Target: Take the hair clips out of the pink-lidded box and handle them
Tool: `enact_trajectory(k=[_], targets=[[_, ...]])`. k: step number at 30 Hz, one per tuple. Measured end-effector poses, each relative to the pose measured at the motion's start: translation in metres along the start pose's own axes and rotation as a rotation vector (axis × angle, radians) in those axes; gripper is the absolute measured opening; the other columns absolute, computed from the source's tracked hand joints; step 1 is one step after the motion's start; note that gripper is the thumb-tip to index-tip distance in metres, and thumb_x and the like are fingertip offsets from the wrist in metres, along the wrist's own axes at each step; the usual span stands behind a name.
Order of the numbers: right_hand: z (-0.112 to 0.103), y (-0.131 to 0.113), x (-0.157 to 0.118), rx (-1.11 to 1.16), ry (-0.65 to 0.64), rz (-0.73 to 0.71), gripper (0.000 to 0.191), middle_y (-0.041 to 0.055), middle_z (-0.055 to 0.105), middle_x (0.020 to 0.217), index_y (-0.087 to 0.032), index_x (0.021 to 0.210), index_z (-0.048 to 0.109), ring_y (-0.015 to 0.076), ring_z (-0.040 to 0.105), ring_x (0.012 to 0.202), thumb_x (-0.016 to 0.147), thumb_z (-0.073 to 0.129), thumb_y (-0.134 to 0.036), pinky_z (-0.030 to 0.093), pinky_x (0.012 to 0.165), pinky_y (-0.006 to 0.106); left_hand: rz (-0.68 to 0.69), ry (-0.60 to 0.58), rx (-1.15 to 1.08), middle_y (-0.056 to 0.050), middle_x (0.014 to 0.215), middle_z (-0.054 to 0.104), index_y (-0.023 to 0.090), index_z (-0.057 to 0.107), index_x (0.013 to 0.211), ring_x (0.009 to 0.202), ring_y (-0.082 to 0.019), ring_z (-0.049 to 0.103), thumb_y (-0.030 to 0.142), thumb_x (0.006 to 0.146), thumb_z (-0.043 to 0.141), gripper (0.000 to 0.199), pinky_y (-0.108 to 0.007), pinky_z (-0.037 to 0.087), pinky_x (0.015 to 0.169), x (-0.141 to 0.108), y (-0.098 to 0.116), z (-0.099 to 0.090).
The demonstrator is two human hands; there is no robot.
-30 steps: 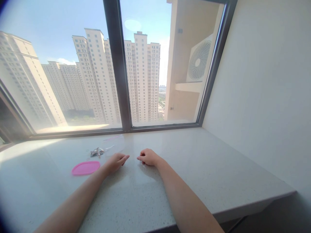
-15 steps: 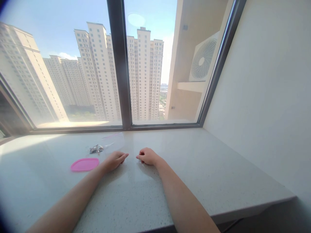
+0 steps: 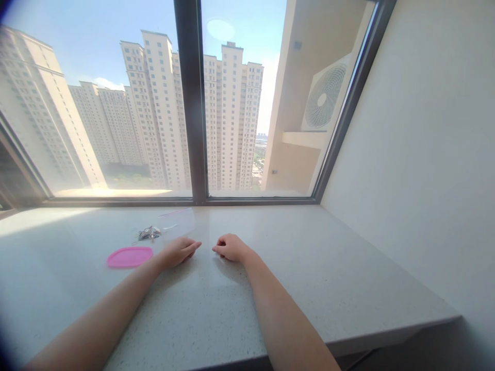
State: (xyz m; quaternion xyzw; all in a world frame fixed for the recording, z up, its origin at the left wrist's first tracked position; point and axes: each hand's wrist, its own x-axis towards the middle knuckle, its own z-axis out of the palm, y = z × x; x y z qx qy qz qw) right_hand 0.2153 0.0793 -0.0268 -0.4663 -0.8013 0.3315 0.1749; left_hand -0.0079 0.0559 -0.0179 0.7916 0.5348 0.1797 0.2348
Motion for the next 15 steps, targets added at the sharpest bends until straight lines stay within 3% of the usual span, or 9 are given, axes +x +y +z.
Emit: enact_trajectory(k=[15], targets=[[-0.0016,-0.0046,-0.0004,-0.011,-0.002,-0.020,0.019,0.0024,0.065,0.064,-0.014,0.077,0.066,0.0089,0.052,0.048,0.081,0.058,-0.031,0.038,0.052,0.021,-0.020,-0.027,-0.013,0.002,0.045,0.049,0.020,0.046,0.051,0.048,-0.015,0.044,0.061,0.084,0.031,0.054,-0.026,0.028,0.053,-0.0015,0.0014,-0.0039]])
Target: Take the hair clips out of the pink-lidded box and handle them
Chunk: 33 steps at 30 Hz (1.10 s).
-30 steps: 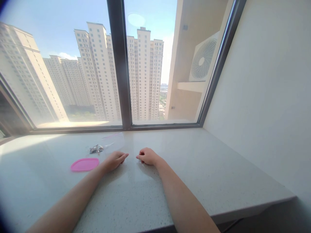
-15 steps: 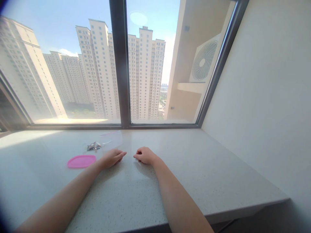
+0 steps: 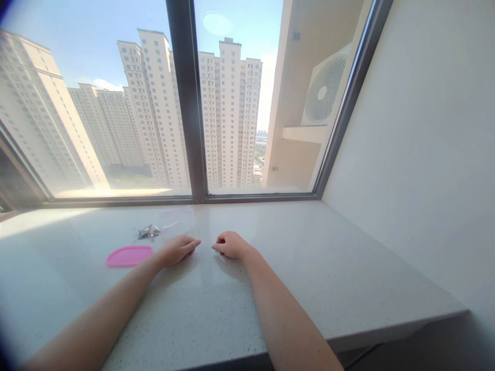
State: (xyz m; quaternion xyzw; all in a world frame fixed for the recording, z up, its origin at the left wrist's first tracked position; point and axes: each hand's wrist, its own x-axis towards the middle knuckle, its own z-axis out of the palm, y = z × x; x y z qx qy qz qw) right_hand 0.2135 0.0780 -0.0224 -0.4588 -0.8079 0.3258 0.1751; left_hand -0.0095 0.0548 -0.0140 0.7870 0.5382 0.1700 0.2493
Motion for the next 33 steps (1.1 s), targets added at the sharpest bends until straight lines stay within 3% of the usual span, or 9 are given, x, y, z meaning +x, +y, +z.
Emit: enact_trajectory(k=[17,33], targets=[[0.0027,0.0059,0.0020,0.030,0.000,-0.001,0.019,0.0015,0.063,0.062,-0.013,0.077,0.065,0.0083,0.053,0.047,0.080,0.058,-0.030,0.039,0.050,0.019,0.033,-0.002,0.037,0.001,0.048,0.052,0.019,0.050,0.053,0.049,-0.014,0.046,0.060,0.084,0.033,0.054,-0.025,0.028,0.053,-0.0004,0.0009,-0.0005],[0.0012,0.0050,0.0002,0.060,-0.012,0.030,0.019,0.0025,0.064,0.064,-0.013,0.078,0.064,0.0086,0.052,0.046,0.081,0.058,-0.031,0.039,0.048,0.020,0.060,-0.017,0.094,0.001,0.050,0.053,0.019,0.051,0.055,0.051,-0.014,0.045,0.045,0.085,0.036,0.043,-0.025,0.027,0.053,-0.0001,0.0016,-0.0009]])
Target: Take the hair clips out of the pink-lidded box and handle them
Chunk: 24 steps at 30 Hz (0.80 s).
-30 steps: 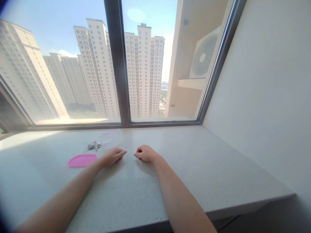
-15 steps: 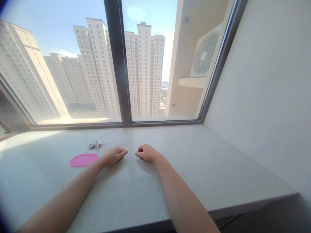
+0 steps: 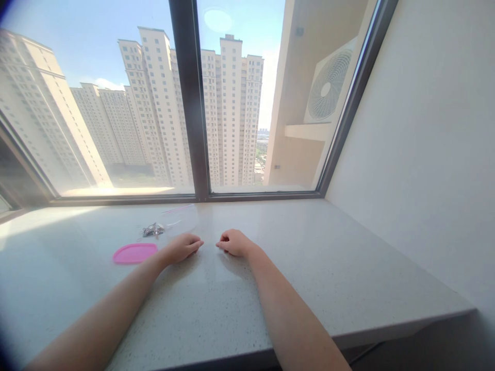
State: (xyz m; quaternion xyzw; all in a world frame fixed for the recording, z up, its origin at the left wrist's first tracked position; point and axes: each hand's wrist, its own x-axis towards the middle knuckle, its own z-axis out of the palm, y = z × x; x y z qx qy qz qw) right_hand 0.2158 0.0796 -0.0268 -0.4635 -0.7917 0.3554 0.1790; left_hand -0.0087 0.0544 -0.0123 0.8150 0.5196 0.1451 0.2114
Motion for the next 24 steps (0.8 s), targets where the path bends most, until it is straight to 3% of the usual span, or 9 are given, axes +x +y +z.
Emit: enact_trajectory(k=[16,24], targets=[[-0.0014,0.0004,-0.0002,-0.038,0.007,-0.018,0.021,0.0013,0.063,0.063,-0.014,0.078,0.064,0.0088,0.053,0.047,0.081,0.057,-0.033,0.041,0.052,0.021,0.015,-0.018,-0.034,0.002,0.049,0.052,0.019,0.050,0.055,0.049,-0.013,0.045,0.042,0.084,0.037,0.040,-0.025,0.027,0.052,0.0023,-0.0041,0.0003],[-0.0008,0.0031,0.0016,-0.035,0.004,-0.020,0.020,0.0017,0.063,0.064,-0.014,0.077,0.063,0.0083,0.052,0.046,0.080,0.057,-0.033,0.040,0.049,0.019,0.020,-0.039,-0.064,0.002,0.051,0.054,0.017,0.059,0.060,0.051,-0.013,0.048,0.040,0.081,0.041,0.035,-0.023,0.030,0.052,0.0026,-0.0087,0.0003]])
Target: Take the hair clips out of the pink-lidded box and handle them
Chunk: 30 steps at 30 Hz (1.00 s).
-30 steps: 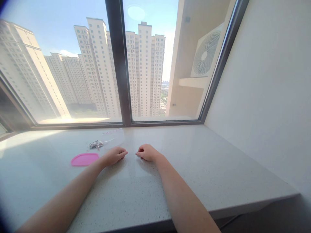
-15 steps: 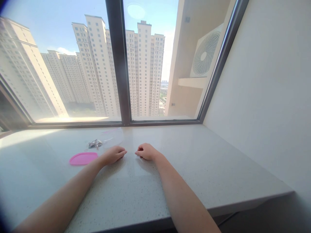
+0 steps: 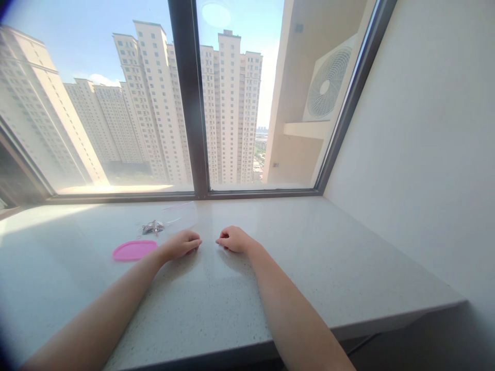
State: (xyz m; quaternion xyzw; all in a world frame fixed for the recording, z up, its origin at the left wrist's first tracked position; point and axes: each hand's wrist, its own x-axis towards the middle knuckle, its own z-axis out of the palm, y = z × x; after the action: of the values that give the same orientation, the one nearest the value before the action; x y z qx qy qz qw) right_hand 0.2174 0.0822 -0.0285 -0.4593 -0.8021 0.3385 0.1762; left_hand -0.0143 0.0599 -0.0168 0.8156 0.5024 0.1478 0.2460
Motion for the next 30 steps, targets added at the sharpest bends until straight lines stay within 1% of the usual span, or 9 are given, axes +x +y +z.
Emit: enact_trajectory(k=[6,9,11,16,19,24,27,30], targets=[[0.000,-0.001,-0.001,0.008,-0.004,0.004,0.020,0.0017,0.063,0.063,-0.014,0.078,0.064,0.0084,0.052,0.046,0.081,0.057,-0.032,0.040,0.049,0.019,0.023,-0.001,-0.007,0.002,0.053,0.055,0.017,0.059,0.062,0.052,-0.013,0.049,0.040,0.077,0.046,0.030,-0.022,0.031,0.052,-0.003,0.002,-0.002],[0.000,-0.002,-0.002,0.005,-0.002,0.000,0.019,0.0017,0.063,0.063,-0.014,0.078,0.064,0.0083,0.052,0.046,0.081,0.058,-0.031,0.039,0.049,0.019,0.026,0.053,0.004,0.002,0.055,0.055,0.017,0.059,0.064,0.056,-0.013,0.049,0.040,0.077,0.047,0.029,-0.022,0.032,0.054,-0.005,0.003,-0.004],[0.000,-0.003,-0.002,0.007,-0.006,0.008,0.018,0.0019,0.063,0.064,-0.014,0.078,0.064,0.0083,0.052,0.046,0.081,0.058,-0.031,0.039,0.048,0.019,0.017,0.122,0.023,0.002,0.057,0.055,0.018,0.060,0.068,0.058,-0.013,0.048,0.040,0.078,0.046,0.029,-0.023,0.031,0.055,-0.005,0.002,-0.006],[-0.001,-0.005,-0.002,0.004,-0.016,0.034,0.018,0.0022,0.064,0.065,-0.014,0.079,0.064,0.0083,0.052,0.047,0.081,0.058,-0.031,0.039,0.048,0.019,-0.055,0.441,0.076,0.004,0.055,0.054,0.020,0.061,0.080,0.056,-0.014,0.049,0.041,0.082,0.042,0.028,-0.023,0.033,0.056,-0.006,-0.005,-0.015],[-0.001,-0.005,-0.002,0.005,-0.016,0.033,0.019,0.0021,0.063,0.065,-0.014,0.078,0.064,0.0087,0.053,0.047,0.081,0.058,-0.031,0.039,0.049,0.020,-0.110,0.535,0.060,0.004,0.054,0.056,0.021,0.063,0.091,0.056,-0.014,0.053,0.040,0.082,0.044,0.029,-0.024,0.036,0.058,-0.006,-0.010,-0.019],[-0.001,-0.005,-0.002,0.008,-0.014,0.014,0.019,0.0021,0.063,0.064,-0.014,0.077,0.064,0.0088,0.053,0.047,0.081,0.058,-0.032,0.039,0.049,0.020,-0.197,0.598,0.048,0.004,0.056,0.059,0.021,0.063,0.105,0.061,-0.016,0.058,0.038,0.079,0.047,0.035,-0.024,0.040,0.063,-0.007,-0.015,-0.022],[-0.002,-0.006,-0.003,0.007,-0.017,0.026,0.019,0.0024,0.063,0.065,-0.014,0.078,0.064,0.0090,0.053,0.048,0.081,0.058,-0.032,0.039,0.049,0.020,-0.212,0.619,0.032,0.003,0.057,0.060,0.019,0.062,0.110,0.063,-0.016,0.060,0.037,0.079,0.048,0.039,-0.024,0.042,0.066,-0.007,-0.014,-0.024],[-0.002,-0.007,-0.004,0.000,-0.018,0.028,0.018,0.0030,0.064,0.065,-0.014,0.079,0.064,0.0090,0.053,0.049,0.081,0.058,-0.031,0.039,0.049,0.019,-0.223,0.613,0.036,0.003,0.058,0.061,0.019,0.062,0.115,0.064,-0.017,0.062,0.037,0.080,0.047,0.042,-0.025,0.042,0.067,-0.007,-0.013,-0.025]])
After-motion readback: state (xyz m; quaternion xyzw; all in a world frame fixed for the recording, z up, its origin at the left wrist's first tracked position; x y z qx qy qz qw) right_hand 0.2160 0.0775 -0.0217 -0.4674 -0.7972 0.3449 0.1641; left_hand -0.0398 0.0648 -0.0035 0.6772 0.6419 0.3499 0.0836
